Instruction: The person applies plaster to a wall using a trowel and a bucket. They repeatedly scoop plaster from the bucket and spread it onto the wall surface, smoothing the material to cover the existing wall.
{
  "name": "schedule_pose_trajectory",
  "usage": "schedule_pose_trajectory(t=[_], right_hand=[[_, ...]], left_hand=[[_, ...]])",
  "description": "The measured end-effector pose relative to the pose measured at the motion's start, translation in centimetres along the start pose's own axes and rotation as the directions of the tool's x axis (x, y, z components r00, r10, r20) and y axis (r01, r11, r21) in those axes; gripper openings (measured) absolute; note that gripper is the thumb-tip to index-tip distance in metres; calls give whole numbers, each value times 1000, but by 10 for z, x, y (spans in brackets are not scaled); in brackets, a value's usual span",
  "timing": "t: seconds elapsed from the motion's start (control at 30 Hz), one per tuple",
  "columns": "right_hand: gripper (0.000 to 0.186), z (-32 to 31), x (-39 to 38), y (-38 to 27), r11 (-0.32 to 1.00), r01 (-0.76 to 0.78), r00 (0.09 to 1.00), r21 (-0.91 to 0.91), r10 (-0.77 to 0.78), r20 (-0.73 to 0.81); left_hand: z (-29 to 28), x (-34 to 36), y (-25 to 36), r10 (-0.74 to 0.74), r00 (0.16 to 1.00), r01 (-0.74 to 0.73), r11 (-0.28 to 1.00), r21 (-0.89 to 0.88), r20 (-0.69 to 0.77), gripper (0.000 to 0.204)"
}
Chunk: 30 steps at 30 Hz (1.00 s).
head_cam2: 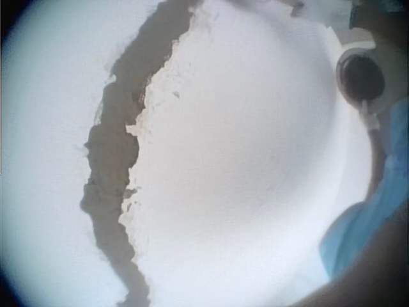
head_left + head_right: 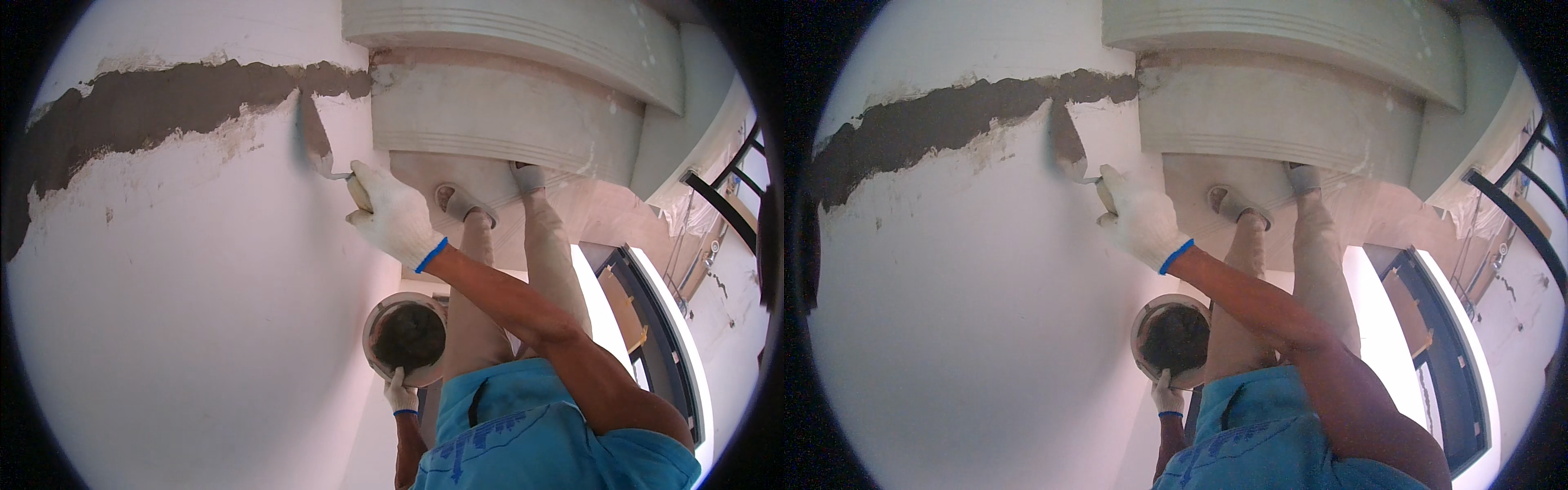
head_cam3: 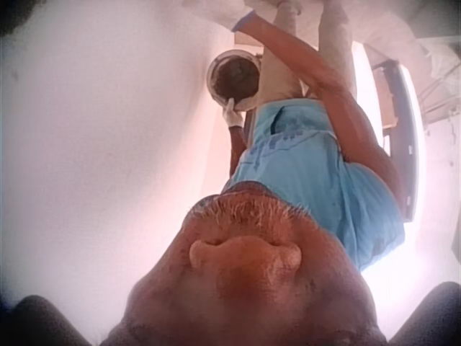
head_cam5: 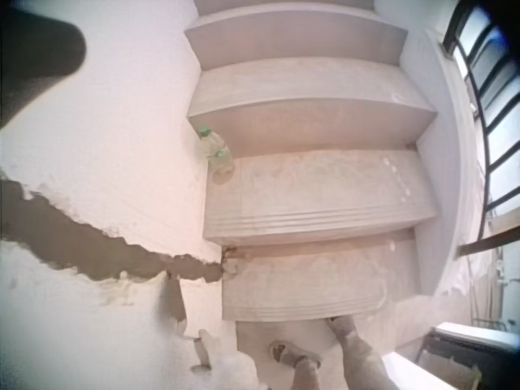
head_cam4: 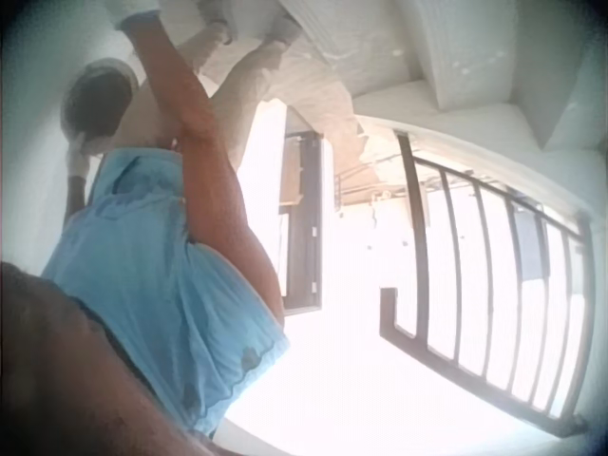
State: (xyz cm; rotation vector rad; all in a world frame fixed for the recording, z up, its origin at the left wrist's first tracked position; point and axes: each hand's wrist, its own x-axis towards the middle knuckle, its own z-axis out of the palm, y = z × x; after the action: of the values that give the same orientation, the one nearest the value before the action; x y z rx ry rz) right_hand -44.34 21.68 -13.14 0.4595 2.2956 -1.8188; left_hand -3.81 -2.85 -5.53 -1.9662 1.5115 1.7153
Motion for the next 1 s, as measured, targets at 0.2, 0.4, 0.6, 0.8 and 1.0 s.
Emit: schedule_pose_trajectory(t=[0.2,0.4,0.6,0.8,1.0], right_hand=[[68,-3,43,-5,997,-65,996,-34,67,56],[63,5,20,-2,996,-84,995,5,84,59],[48,7,15,53,992,-115,992,45,117,-54],[37,10,62,96,966,-252,968,51,251,28],[51,18,85,105,959,-277,960,59,274,57]], left_hand=[[2,-3,4,3,1000,-4,1000,25,9,45],[11,-9,6,-22,999,23,999,45,-25,46],[5,-8,2,-35,998,39,997,66,-62,45],[9,-7,4,-56,997,62,992,108,-56,46],[-7,-1,-5,-40,998,45,994,100,-52,48]])
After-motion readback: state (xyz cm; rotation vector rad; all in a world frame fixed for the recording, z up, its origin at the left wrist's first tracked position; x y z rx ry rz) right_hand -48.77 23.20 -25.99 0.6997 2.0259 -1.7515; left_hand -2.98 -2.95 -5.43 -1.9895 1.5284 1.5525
